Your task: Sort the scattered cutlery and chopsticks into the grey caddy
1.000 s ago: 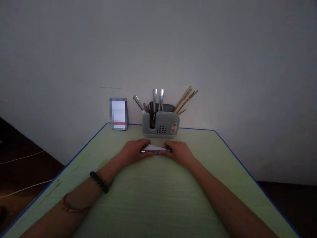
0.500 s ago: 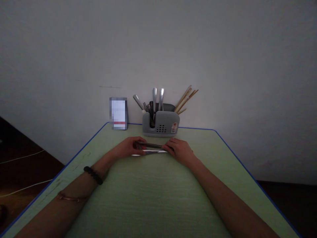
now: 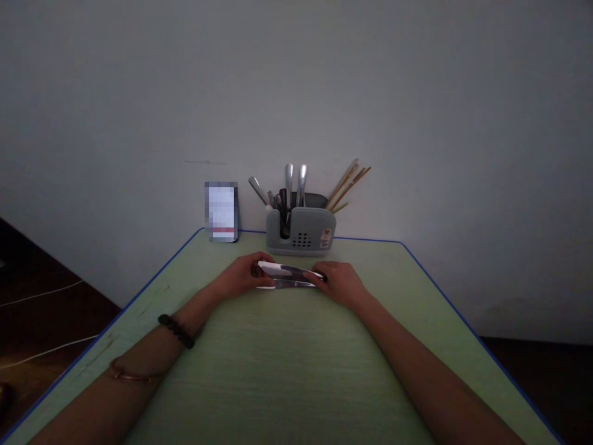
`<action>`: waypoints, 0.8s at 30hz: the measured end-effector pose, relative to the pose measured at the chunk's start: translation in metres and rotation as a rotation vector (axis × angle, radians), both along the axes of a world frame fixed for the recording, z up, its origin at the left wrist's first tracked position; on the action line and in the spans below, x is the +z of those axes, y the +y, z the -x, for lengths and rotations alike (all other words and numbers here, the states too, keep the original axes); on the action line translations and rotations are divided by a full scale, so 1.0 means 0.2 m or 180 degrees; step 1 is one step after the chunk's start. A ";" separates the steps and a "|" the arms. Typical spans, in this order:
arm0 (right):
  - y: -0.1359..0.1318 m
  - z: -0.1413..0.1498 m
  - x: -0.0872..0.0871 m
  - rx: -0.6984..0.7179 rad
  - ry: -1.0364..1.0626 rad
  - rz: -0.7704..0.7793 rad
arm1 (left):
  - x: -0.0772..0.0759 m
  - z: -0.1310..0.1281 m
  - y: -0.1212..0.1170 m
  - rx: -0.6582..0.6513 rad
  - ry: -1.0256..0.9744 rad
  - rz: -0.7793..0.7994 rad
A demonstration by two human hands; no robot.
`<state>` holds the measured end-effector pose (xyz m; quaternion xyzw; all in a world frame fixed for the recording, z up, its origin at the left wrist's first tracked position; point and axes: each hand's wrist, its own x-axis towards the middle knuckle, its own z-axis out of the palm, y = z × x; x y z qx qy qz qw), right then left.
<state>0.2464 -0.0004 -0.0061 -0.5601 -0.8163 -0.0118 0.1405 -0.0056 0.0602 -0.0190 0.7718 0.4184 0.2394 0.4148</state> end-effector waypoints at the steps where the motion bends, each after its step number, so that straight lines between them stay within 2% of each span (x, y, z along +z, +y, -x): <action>1: 0.00 0.00 0.00 -0.0009 -0.0025 -0.0007 | 0.00 0.00 0.00 0.0004 0.0010 -0.0044; 5: -0.01 0.00 0.00 0.0051 -0.0091 -0.0039 | 0.02 0.00 -0.01 -0.0078 0.0109 -0.0228; 11: 0.00 0.00 -0.01 0.0137 -0.0074 -0.0111 | 0.02 -0.01 -0.03 -0.0211 0.0210 -0.0242; 18: -0.01 0.01 -0.01 0.0230 -0.0038 -0.0099 | 0.01 -0.01 -0.04 -0.0278 0.0526 -0.0690; 24: 0.00 0.01 -0.01 0.0241 0.0000 -0.0064 | 0.02 -0.01 -0.02 -0.0375 0.0671 -0.0698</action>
